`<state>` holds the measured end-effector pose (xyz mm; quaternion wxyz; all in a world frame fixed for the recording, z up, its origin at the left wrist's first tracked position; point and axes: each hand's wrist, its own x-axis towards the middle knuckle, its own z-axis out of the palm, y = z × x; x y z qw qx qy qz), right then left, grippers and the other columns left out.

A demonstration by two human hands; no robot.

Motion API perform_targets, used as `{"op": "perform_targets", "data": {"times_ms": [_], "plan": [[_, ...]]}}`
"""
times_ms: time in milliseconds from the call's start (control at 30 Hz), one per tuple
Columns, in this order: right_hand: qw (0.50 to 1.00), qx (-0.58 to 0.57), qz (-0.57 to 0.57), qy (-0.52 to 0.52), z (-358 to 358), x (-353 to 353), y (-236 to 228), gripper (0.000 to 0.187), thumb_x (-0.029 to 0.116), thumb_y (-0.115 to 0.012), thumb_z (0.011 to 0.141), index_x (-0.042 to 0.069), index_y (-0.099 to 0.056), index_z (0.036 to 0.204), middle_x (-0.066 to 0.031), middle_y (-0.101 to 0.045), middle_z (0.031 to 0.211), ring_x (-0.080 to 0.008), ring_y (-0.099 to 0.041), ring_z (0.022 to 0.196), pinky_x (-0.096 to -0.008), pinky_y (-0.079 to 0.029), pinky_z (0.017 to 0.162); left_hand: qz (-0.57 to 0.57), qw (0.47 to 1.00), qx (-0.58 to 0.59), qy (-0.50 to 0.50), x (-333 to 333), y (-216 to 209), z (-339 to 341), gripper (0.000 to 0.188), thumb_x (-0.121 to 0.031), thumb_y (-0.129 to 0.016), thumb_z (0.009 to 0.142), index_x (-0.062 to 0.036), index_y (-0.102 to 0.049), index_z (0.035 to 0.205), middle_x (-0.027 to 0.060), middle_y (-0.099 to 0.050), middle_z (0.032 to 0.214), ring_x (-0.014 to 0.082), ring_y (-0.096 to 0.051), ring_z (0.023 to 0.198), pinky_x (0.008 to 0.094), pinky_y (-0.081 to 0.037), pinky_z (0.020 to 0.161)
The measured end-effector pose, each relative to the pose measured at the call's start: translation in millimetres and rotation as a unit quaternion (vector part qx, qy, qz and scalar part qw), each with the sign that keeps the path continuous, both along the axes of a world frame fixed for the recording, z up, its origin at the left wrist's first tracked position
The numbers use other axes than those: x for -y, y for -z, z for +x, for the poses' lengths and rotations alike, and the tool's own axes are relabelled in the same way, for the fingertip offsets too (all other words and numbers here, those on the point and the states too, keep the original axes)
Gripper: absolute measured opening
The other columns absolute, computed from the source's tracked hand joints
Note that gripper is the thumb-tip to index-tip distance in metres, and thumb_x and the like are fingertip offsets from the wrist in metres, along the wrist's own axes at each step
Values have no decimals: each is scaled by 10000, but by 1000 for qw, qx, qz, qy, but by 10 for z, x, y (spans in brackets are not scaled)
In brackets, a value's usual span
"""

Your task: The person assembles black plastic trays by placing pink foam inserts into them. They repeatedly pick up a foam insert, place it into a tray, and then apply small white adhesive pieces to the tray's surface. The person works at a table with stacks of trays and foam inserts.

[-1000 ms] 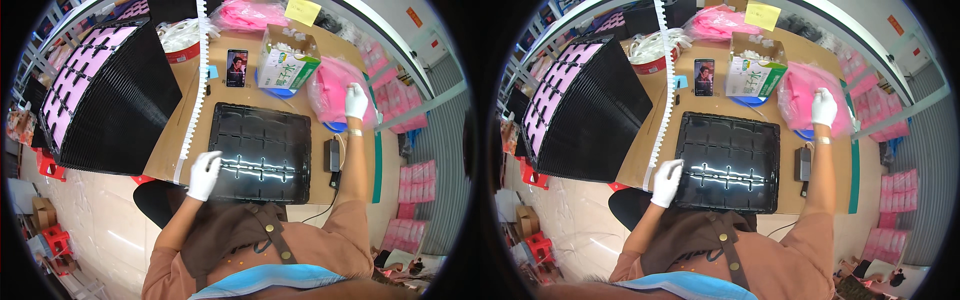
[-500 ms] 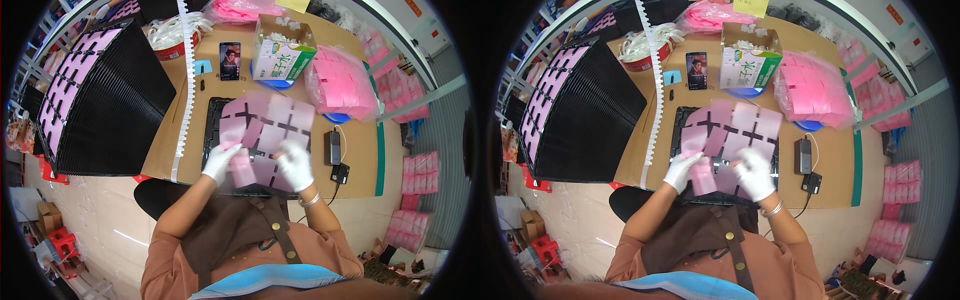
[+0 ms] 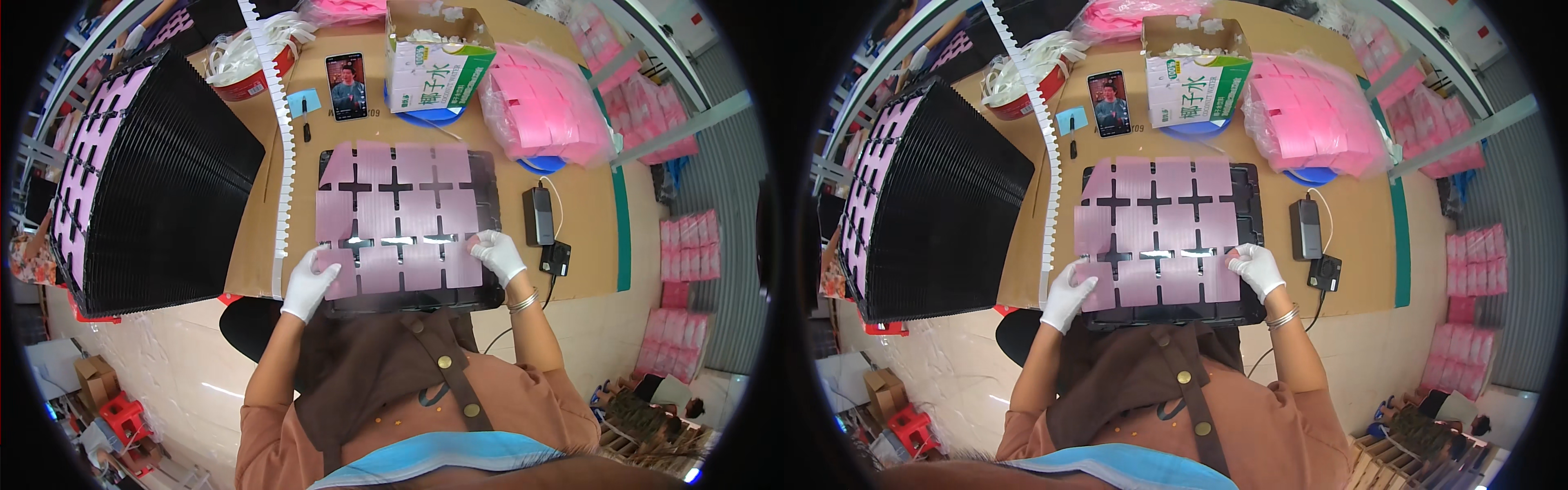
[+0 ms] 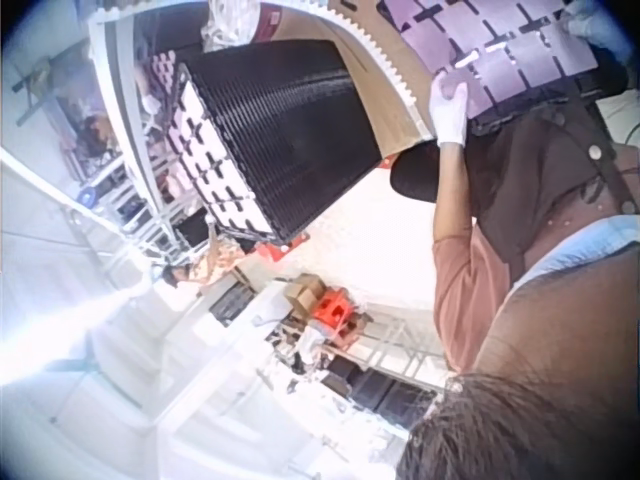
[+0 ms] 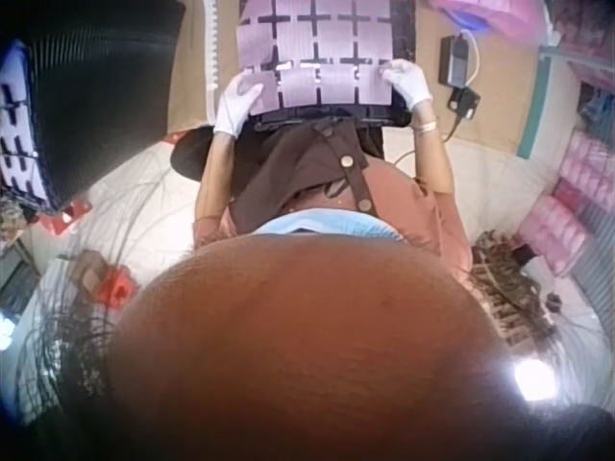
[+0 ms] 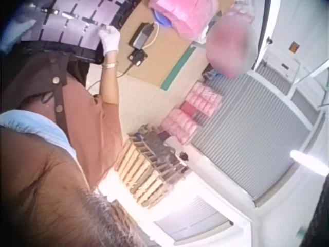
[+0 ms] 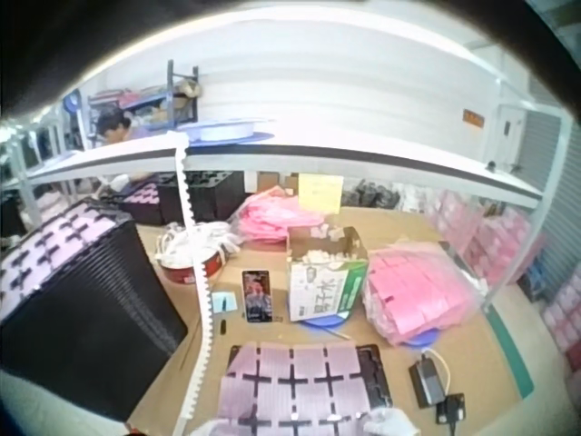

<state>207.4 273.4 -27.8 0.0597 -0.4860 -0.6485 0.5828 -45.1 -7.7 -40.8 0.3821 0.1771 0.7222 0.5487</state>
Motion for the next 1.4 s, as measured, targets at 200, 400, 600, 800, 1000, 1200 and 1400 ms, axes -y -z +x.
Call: {"op": "perform_targets", "data": {"times_ms": [200, 400, 600, 800, 1000, 1200, 1400], "plan": [[993, -32, -108, 22, 475, -139, -43, 70, 70, -666, 802, 47, -660, 868, 8, -611, 714, -39, -470, 556, -194, -341, 462, -90, 988, -119, 35, 29, -34, 360, 453, -179, -661, 834, -38, -553, 1252, 133, -661, 971, 174, -612, 738, 317, -509, 745], [998, -4, -49, 29, 462, -65, -5, 37, 60, -658, 827, 46, -657, 862, 15, -608, 695, -42, -481, 556, -192, -367, 467, -132, 988, -77, 17, 47, 106, 378, 472, -191, -671, 828, -43, -553, 1260, 101, -652, 820, 154, -607, 710, 310, -504, 692], [1000, 13, -11, 17, 342, -35, 13, 52, 60, -671, 833, 31, -652, 871, 3, -623, 714, -59, -516, 576, -201, -406, 477, -114, 991, -71, -24, -49, -132, 334, 449, -158, -663, 851, -10, -545, 1258, 87, -653, 768, 145, -628, 660, 301, -514, 656], [997, 73, 6, -5, 444, -37, -139, 176, 135, -674, 869, -15, -638, 954, -34, -640, 722, -85, -544, 542, -222, -424, 455, -134, 980, -133, -57, 59, -108, 351, 441, -125, -661, 859, -1, -538, 1264, 80, -658, 767, 121, -624, 637, 288, -517, 645], [995, -56, 73, 41, 319, -442, -192, 198, 178, -627, 905, -12, -641, 960, -33, -630, 726, -102, -566, 578, -241, -458, 510, -95, 901, -415, -81, -98, -191, -15, 383, -171, -588, 905, 14, -542, 1237, 225, -624, 1071, 338, -608, 1013, 384, -479, 888], [956, -284, -50, 49, -873, -880, 389, 222, 63, -553, 913, -66, -543, 1094, -200, -655, 969, -268, -675, 871, -363, -574, 773, -108, 809, -554, 166, -1340, -42, -127, 592, -334, -577, 912, 55, -424, 1331, 247, -454, 1372, 372, -411, 1303, 413, -324, 1094], [911, -324, -137, 216, -927, -1130, 613, 142, 25, -484, 938, -68, -502, 1045, -269, -627, 1013, -359, -668, 890, -425, -581, 834, -245, 795, -517, 201, -1347, -71, -432, 630, -432, -519, 925, 20, -414, 1351, 217, -405, 1431, 349, -385, 1325, 414, -301, 1104]]}}
